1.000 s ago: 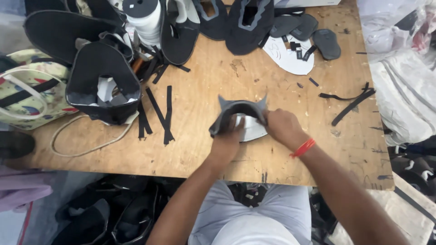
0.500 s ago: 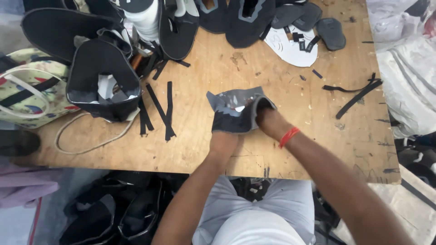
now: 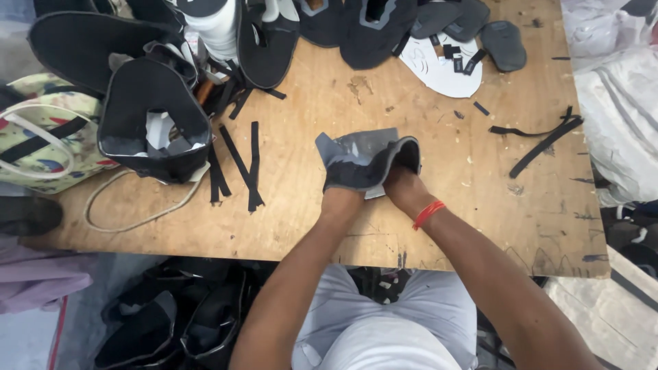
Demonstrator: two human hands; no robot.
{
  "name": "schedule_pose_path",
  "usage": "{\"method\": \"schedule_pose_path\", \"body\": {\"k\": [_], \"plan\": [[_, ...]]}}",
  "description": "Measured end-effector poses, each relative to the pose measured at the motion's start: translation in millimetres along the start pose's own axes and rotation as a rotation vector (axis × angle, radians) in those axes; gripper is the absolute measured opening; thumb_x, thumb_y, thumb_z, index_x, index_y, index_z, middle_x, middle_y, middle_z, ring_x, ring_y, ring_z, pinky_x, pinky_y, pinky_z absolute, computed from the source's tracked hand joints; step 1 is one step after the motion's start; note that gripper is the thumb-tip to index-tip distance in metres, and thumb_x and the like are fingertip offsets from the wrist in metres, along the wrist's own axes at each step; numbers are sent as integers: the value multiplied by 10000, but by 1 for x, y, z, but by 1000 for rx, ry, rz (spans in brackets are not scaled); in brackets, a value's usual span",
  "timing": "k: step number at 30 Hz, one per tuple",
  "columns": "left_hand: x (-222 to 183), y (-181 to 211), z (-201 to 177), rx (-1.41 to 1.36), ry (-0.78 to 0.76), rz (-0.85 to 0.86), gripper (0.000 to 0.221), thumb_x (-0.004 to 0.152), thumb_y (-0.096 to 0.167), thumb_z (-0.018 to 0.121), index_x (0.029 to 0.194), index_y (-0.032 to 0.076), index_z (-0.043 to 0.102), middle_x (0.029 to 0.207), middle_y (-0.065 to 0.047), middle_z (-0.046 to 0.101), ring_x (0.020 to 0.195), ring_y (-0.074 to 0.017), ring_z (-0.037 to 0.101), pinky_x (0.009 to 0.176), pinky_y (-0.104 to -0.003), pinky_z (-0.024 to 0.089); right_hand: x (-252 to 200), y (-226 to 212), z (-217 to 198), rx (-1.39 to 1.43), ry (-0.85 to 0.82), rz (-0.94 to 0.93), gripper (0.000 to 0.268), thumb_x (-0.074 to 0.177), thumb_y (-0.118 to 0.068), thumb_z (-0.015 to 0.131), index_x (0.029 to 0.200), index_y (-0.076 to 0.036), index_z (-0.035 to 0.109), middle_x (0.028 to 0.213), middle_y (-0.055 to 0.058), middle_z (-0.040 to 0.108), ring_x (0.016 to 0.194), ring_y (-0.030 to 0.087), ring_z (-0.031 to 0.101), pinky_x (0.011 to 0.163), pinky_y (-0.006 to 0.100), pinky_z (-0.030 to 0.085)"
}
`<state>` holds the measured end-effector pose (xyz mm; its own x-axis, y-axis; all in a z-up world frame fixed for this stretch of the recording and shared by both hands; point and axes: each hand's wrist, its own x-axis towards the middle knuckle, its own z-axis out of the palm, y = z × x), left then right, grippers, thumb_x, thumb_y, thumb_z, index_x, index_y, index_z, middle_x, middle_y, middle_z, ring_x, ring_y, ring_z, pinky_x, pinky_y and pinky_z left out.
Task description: The person sits at a wooden workbench covered with black foam shoe uppers and picks up each upper one at a time, turning it right-side out by hand and smoothing the seams. Finished uppers are placed on a growing stack on the table, with loose velcro straps and paper patterns set aside.
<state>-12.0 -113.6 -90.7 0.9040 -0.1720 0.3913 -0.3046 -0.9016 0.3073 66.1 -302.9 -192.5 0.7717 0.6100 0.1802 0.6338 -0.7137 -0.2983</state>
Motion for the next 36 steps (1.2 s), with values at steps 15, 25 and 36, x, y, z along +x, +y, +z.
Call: {"method": "schedule_pose_path", "body": {"k": [15, 25, 36], "plan": [[9, 28, -41, -120, 136, 156, 416, 814, 128, 631, 1224, 76, 688, 1106, -155, 697, 1052, -360, 643, 967, -493, 470, -6, -24, -5, -514, -7, -61, 572, 948, -121, 523, 1484, 76, 483, 1461, 243, 578, 1303, 331, 577, 1123, 387, 426], [-11, 29, 26, -1408, 265, -438, 467, 1041, 304, 527, 1471, 133, 462, 1339, -187, 548, 1275, -325, 539, 1142, -458, 441, 60, -130, -105, -249, -162, 4, 569, 990, -339, 537, 1456, -19, 475, 1430, 205, 528, 1311, 370, 550, 1161, 559, 326], [2, 16, 18, -100, -128, -335, 541, 934, 326, 502, 1374, 37, 627, 1469, -206, 504, 1331, -418, 447, 1129, -602, 309, 135, 4, -45, 47, -128, -28, 272, 881, -232, 699, 1047, -22, 649, 1100, 253, 672, 1058, 422, 664, 920, 471, 517]]}}
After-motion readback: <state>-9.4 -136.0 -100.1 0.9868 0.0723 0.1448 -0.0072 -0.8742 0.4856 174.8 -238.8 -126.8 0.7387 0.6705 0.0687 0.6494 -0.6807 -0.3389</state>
